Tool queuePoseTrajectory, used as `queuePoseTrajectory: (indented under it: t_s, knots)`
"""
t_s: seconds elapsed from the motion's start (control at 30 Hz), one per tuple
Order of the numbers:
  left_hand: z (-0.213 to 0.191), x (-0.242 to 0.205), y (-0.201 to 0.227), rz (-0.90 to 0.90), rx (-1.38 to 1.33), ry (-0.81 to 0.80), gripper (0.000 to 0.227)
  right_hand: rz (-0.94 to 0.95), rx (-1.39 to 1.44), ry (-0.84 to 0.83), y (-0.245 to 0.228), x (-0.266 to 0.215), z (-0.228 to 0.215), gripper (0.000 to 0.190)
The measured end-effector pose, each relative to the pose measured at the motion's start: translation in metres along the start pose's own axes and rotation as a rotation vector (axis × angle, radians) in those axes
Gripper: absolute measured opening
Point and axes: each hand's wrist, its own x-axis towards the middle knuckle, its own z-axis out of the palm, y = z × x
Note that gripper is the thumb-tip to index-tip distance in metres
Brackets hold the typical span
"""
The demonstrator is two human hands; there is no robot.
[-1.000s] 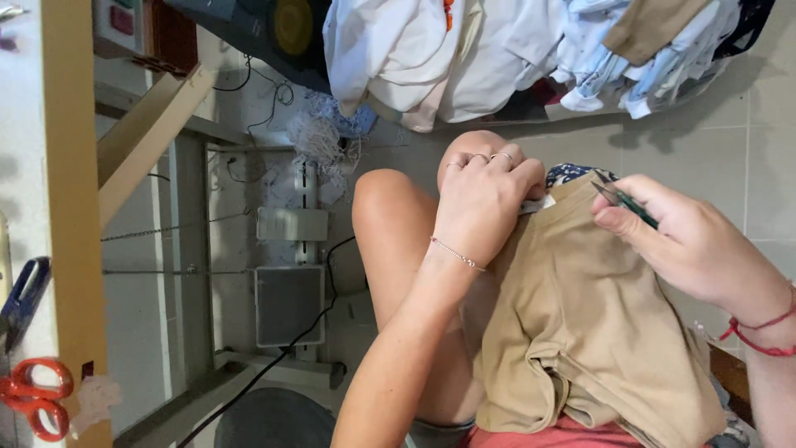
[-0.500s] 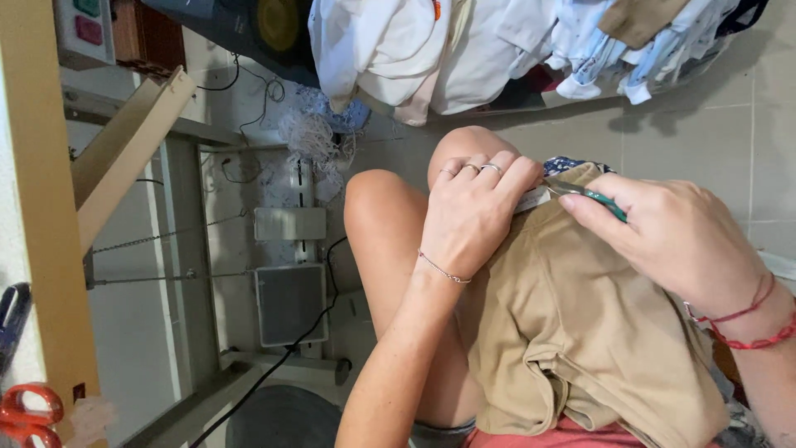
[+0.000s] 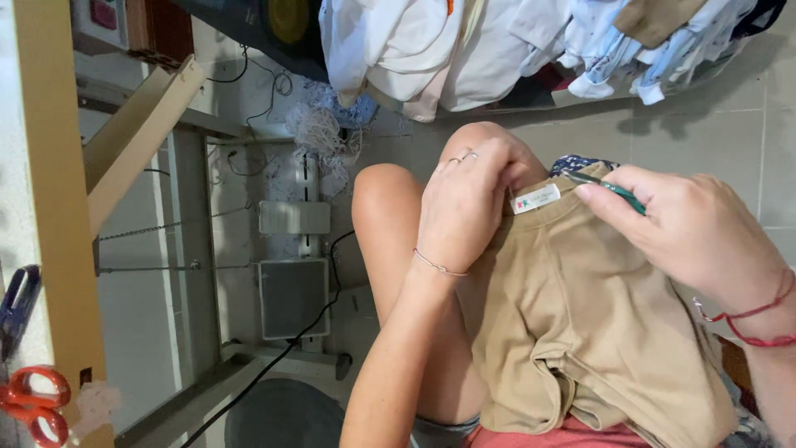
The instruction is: Trimming excess threads and labels from garments using snips
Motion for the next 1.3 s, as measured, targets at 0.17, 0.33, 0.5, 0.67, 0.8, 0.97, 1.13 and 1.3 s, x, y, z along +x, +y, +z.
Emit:
queuePoseTrajectory:
  t_s: [0.17,0.33,0.5,0.67,0.8,0.97,1.13,1.3]
  knots:
    - [-0.012,0.0,0.005,-0.208,-0.339,-0.048,0.011,-0.038,-0.011,-0.098,-0.011,-0.001,-0.008,0.019]
    - [-0.006,-0.001,0.001,-0.224,-0.33,-0.035,0.01,-0.072,-0.305,-0.216,-0.019,0.009,-0.002,0.029]
    - [-0.006,0.0,0.0,-0.237,-0.301,-0.052,0.013,-0.167,-0.442,-0.186,-0.02,0.016,0.001,0.034]
    - [-0.019,0.004,0.01,-0.315,-0.41,-0.086,0.012,-0.183,-0.433,-0.223,-0.022,0.023,0.003,0.04]
    - [-0.018,0.005,0.008,-0.311,-0.375,-0.105,0.013,-0.174,-0.465,-0.277,-0.027,0.024,-0.004,0.033]
    - [-0.025,0.008,0.009,-0.384,-0.425,-0.137,0.014,0.009,-0.156,-0.208,-0.013,0.028,-0.012,0.031]
    - [-0.029,0.001,-0.008,-0.291,-0.376,-0.277,0.013,0.009,-0.215,-0.299,-0.011,0.03,-0.013,0.026]
    - [-0.02,-0.008,-0.012,-0.169,-0.277,-0.339,0.014,-0.061,-0.349,-0.412,-0.013,0.038,-0.011,0.025]
